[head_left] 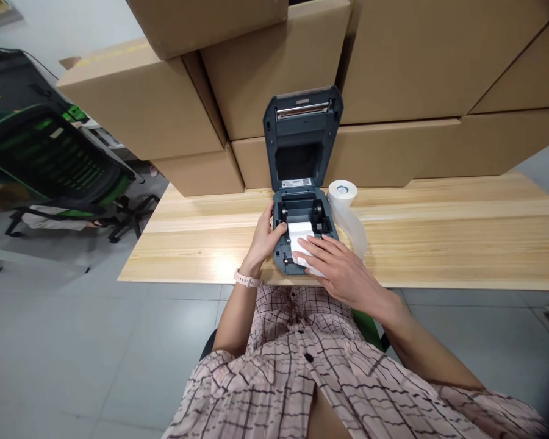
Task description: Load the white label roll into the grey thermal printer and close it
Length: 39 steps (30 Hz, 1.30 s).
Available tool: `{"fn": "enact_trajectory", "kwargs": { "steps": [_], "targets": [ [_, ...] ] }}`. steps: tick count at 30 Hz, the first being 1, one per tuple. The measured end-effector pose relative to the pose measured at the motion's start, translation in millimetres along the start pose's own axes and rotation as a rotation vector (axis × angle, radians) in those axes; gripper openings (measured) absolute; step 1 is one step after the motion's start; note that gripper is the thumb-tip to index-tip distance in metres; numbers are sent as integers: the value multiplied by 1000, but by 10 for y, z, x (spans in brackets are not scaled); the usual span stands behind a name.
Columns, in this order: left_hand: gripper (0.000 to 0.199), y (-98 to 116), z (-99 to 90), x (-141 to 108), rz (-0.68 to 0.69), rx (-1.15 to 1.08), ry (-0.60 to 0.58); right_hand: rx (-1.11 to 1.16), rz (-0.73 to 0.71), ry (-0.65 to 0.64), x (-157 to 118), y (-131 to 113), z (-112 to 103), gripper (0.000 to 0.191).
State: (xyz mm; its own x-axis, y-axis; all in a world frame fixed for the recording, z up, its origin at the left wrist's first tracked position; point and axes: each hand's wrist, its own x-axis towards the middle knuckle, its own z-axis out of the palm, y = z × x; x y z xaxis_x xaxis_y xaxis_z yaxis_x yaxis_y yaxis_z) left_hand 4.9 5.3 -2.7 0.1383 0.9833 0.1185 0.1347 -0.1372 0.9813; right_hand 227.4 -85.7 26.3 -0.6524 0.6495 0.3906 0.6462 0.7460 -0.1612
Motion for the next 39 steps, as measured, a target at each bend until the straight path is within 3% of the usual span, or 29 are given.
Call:
{"fn": "enact_trajectory", "kwargs": {
  "steps": [27,35,39],
  "targets": [
    [85,-65,22,25,-17,16,24,73,-15,-34,-127,-41,-142,48],
    [84,30,38,-20,-4,13,27,78,15,-46,-158,-76,-60,51],
    [84,167,62,-237,-32,86,77,199,-86,-87,-181,-8,-295,47]
  ]
}}
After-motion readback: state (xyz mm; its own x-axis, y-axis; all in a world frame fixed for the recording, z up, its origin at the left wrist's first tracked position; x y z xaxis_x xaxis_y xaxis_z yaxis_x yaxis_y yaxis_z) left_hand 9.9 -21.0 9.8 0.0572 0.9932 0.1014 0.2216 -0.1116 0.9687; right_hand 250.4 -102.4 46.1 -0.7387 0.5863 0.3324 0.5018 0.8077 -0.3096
